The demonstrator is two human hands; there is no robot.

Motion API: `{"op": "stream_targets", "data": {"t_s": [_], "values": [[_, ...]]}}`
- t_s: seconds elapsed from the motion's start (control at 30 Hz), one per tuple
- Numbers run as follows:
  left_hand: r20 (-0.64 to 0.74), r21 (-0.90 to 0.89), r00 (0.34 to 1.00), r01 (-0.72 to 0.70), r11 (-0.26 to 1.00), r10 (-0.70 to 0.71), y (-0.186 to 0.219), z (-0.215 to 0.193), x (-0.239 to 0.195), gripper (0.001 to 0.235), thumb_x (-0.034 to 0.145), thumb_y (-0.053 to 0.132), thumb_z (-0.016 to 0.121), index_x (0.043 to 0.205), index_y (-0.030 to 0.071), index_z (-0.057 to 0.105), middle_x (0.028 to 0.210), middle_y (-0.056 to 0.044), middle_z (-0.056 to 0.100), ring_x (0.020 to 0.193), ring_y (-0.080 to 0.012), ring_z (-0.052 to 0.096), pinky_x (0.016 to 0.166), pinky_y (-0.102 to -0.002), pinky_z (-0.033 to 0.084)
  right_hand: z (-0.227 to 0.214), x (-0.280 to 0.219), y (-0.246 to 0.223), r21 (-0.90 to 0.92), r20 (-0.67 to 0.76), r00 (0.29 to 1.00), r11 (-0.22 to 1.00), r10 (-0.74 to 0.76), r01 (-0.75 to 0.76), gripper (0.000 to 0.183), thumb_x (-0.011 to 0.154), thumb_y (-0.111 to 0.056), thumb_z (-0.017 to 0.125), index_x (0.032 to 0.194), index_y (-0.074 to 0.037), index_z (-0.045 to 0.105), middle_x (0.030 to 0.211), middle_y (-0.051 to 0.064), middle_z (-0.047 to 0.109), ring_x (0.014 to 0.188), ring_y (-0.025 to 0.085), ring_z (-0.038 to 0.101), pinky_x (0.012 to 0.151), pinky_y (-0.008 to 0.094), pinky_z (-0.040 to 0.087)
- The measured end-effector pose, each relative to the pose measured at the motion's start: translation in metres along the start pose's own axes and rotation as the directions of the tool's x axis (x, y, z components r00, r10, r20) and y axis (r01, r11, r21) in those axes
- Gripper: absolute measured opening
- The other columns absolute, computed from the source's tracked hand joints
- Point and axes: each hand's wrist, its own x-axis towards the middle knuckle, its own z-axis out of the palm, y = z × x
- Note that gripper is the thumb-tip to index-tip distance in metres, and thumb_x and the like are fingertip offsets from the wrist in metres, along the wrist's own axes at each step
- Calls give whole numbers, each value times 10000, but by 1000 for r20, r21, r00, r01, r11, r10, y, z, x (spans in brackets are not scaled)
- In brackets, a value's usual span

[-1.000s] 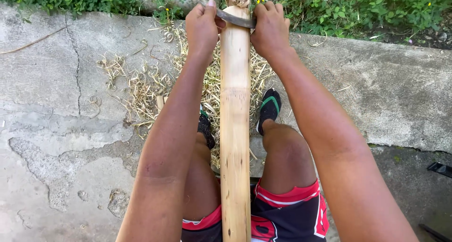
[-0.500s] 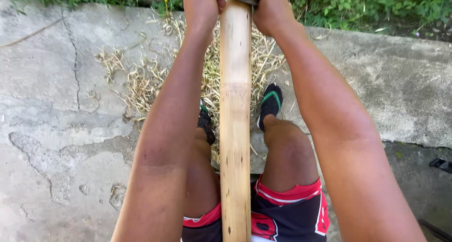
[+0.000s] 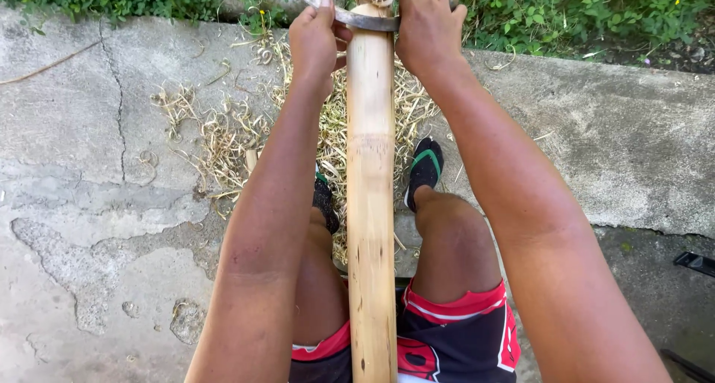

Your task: Scraping the outer green layer off a bamboo pole using a curved blade.

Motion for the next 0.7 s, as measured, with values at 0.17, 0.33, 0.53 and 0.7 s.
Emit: {"op": "stream_targets", "data": {"t_s": [0.17,0.33,0.53,0.7], "values": [[-20,38,1000,-1,999,2,-7,1,30,319,1013,365,483,844,111,575,702,-19,665,648,-142,639,643,-392,584,7,14,1,83,15,999,996,29,-30,343,907,-129,717,1233,-71,627,1219,168,614,1182,383,531,899,667,405],[-51,42,995,-86,995,88,16,10,24,327,1007,325,533,801,77,589,654,-46,640,568,-143,578,538,-359,511,20,15,6,217,37,995,972,89,-95,243,902,-89,690,1143,-89,660,1255,129,610,1260,355,507,899,636,423],[-12,185,986,-163,969,168,2,1,-2,325,1032,339,509,856,87,612,706,-6,670,582,-83,605,481,-288,512,9,-14,0,253,20,998,966,57,-60,305,771,-16,714,1058,-58,618,1126,130,558,1142,336,494,860,531,413],[-47,191,960,-262,946,276,-13,4,2,346,1049,311,524,824,64,612,687,-23,673,574,-94,607,520,-313,503,42,-15,11,323,-58,998,946,17,3,230,844,2,688,1046,-86,623,1137,97,569,1126,321,509,851,486,417]]}}
